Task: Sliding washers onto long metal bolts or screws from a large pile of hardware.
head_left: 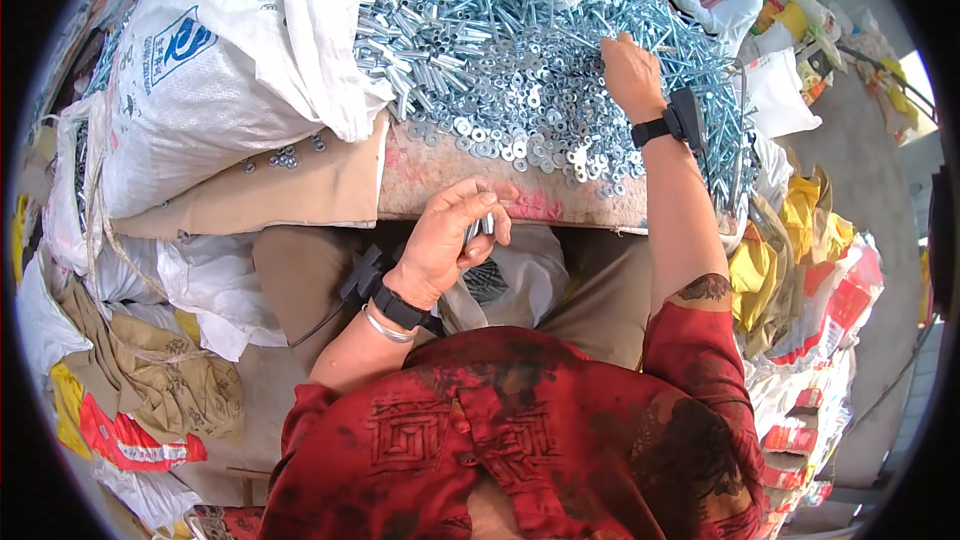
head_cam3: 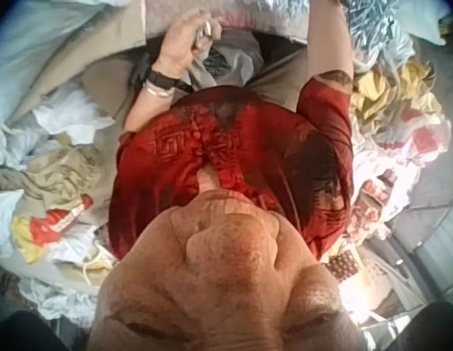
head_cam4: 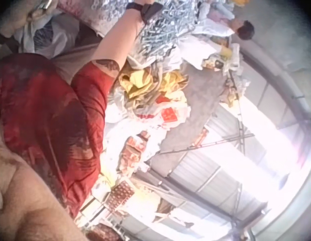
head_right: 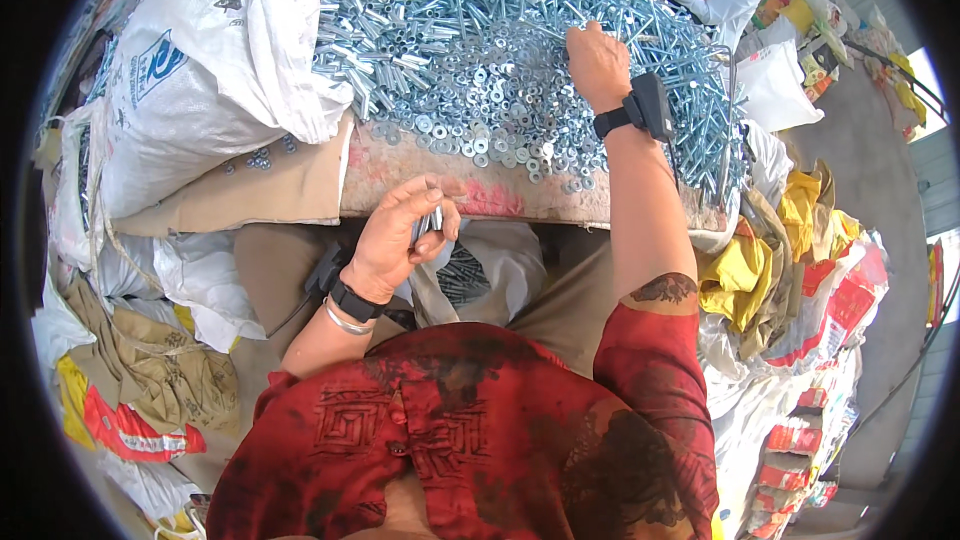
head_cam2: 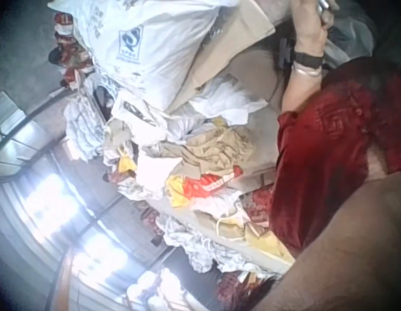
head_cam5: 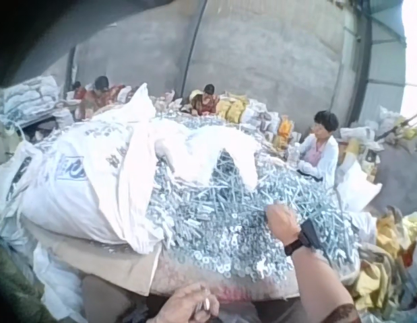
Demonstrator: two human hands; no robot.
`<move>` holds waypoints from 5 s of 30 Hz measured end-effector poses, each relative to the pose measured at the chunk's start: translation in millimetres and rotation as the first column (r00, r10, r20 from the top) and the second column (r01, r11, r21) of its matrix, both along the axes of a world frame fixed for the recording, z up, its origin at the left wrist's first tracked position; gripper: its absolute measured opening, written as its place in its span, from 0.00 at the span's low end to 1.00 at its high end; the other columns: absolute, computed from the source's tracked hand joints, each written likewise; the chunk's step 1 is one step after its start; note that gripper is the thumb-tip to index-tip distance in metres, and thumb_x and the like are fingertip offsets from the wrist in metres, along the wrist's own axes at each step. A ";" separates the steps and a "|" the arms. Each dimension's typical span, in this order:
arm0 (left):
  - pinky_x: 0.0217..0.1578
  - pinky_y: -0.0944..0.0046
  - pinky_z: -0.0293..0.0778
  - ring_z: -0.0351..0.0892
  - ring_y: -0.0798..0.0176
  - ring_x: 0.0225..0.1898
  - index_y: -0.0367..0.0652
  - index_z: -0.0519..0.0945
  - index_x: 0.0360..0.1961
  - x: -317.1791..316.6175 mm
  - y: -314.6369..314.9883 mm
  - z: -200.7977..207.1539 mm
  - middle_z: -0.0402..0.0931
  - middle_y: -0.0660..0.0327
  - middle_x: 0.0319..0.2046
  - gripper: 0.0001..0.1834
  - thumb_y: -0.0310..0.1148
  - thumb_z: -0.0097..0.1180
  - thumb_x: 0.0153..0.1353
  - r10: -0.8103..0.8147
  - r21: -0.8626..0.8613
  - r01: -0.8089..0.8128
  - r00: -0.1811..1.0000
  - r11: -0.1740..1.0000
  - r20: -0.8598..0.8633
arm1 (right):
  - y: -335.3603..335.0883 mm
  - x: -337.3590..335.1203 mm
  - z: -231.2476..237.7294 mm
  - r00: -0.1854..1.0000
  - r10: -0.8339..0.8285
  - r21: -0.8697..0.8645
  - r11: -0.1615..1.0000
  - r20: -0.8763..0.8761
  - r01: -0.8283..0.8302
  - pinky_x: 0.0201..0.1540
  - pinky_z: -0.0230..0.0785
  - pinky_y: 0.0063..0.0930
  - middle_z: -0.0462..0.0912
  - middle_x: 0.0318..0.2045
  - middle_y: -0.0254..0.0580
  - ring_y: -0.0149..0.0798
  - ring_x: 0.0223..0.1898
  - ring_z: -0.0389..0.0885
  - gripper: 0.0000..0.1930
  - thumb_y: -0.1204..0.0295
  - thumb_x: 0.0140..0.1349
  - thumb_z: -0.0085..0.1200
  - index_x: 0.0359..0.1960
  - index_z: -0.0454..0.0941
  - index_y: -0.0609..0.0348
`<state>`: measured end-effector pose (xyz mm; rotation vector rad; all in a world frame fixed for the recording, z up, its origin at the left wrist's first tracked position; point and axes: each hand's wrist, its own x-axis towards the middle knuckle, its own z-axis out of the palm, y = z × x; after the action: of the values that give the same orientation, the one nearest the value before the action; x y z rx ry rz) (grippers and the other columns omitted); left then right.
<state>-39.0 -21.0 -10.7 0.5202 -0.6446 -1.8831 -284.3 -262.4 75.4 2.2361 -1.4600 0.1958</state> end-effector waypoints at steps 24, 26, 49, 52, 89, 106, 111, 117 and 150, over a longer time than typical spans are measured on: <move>0.14 0.75 0.63 0.79 0.64 0.25 0.36 0.76 0.46 2.7 -2.0 -3.4 0.79 0.40 0.43 0.14 0.36 0.48 0.73 0.036 -0.013 -0.041 0.969 0.999 -0.244 | 215.8 17.8 9.9 -0.171 -0.064 -0.057 0.782 0.983 -0.621 0.42 0.83 0.39 0.82 0.40 0.55 0.47 0.38 0.86 0.08 0.76 0.70 0.48 0.43 0.71 0.70; 0.14 0.75 0.62 0.76 0.66 0.22 0.37 0.77 0.43 -0.3 -1.1 -5.4 0.80 0.44 0.38 0.14 0.38 0.49 0.72 0.066 0.005 -0.066 0.971 0.998 -0.228 | 240.2 28.1 -2.5 -0.197 -0.134 -0.039 0.727 0.971 -0.685 0.42 0.83 0.39 0.80 0.42 0.56 0.47 0.39 0.86 0.08 0.75 0.71 0.47 0.43 0.70 0.70; 0.12 0.73 0.54 0.60 0.74 0.11 0.41 0.77 0.40 7.6 2.9 7.0 0.74 0.60 0.20 0.14 0.40 0.47 0.73 -0.029 0.148 0.078 0.952 0.986 -0.306 | 225.2 69.0 -42.0 0.334 0.787 -0.383 0.563 0.519 -0.732 0.37 0.77 0.38 0.80 0.37 0.46 0.49 0.39 0.82 0.18 0.76 0.41 0.65 0.38 0.79 0.62; 0.13 0.73 0.53 0.58 0.74 0.11 0.40 0.78 0.43 13.6 0.9 -1.6 0.74 0.62 0.20 0.14 0.39 0.45 0.74 0.044 0.192 0.013 0.956 0.981 -0.289 | 234.4 77.7 -24.8 0.373 0.723 -0.312 0.622 0.581 -0.718 0.44 0.77 0.41 0.79 0.42 0.49 0.55 0.47 0.81 0.27 0.62 0.41 0.70 0.43 0.78 0.62; 0.14 0.79 0.53 0.62 0.80 0.16 0.44 0.73 0.42 19.0 0.5 28.1 0.74 0.61 0.24 0.08 0.36 0.52 0.71 0.278 -0.173 -0.235 0.911 0.957 0.304 | 185.0 20.2 -40.4 0.378 -0.145 0.271 0.912 0.914 -0.307 0.28 0.68 0.21 0.80 0.25 0.33 0.23 0.26 0.76 0.04 0.77 0.64 0.56 0.38 0.81 0.61; 0.13 0.77 0.57 0.67 0.74 0.12 0.40 0.72 0.38 36.0 0.8 27.0 0.78 0.55 0.21 0.12 0.39 0.49 0.73 0.316 -0.205 -0.254 0.869 0.945 0.381 | 132.4 92.5 -52.9 0.749 0.009 0.313 0.905 0.663 -0.288 0.36 0.74 0.44 0.83 0.32 0.52 0.55 0.35 0.83 0.09 0.67 0.62 0.57 0.38 0.76 0.59; 0.13 0.78 0.57 0.69 0.75 0.15 0.40 0.73 0.40 31.8 -2.8 22.2 0.77 0.60 0.21 0.10 0.37 0.51 0.72 0.350 -0.266 -0.264 0.865 0.927 0.360 | 140.9 101.0 -74.3 0.830 0.299 0.178 0.889 0.471 -0.422 0.34 0.75 0.43 0.81 0.34 0.50 0.54 0.33 0.83 0.08 0.70 0.60 0.59 0.39 0.77 0.58; 0.14 0.79 0.56 0.69 0.78 0.17 0.41 0.74 0.40 35.0 -3.8 14.9 0.74 0.65 0.21 0.08 0.35 0.54 0.70 0.365 -0.263 -0.275 0.838 0.925 0.406 | 155.6 113.8 -69.0 0.936 0.207 0.197 0.943 0.284 -0.268 0.33 0.76 0.44 0.80 0.34 0.51 0.54 0.32 0.83 0.11 0.71 0.59 0.58 0.38 0.70 0.62; 0.26 0.70 0.61 0.59 0.77 0.26 0.38 0.76 0.31 -14.9 -0.1 -12.0 0.64 0.72 0.21 0.07 0.29 0.58 0.63 0.180 -0.387 0.324 0.520 0.863 0.835 | 183.0 -59.0 -43.3 0.261 -0.298 0.358 0.907 0.918 -0.221 0.26 0.69 0.25 0.80 0.24 0.38 0.33 0.23 0.78 0.10 0.68 0.67 0.53 0.40 0.79 0.63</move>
<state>-53.9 -21.1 -22.7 1.0993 -1.8051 -1.3143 -343.3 -79.4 32.1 2.4546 -2.3233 1.7139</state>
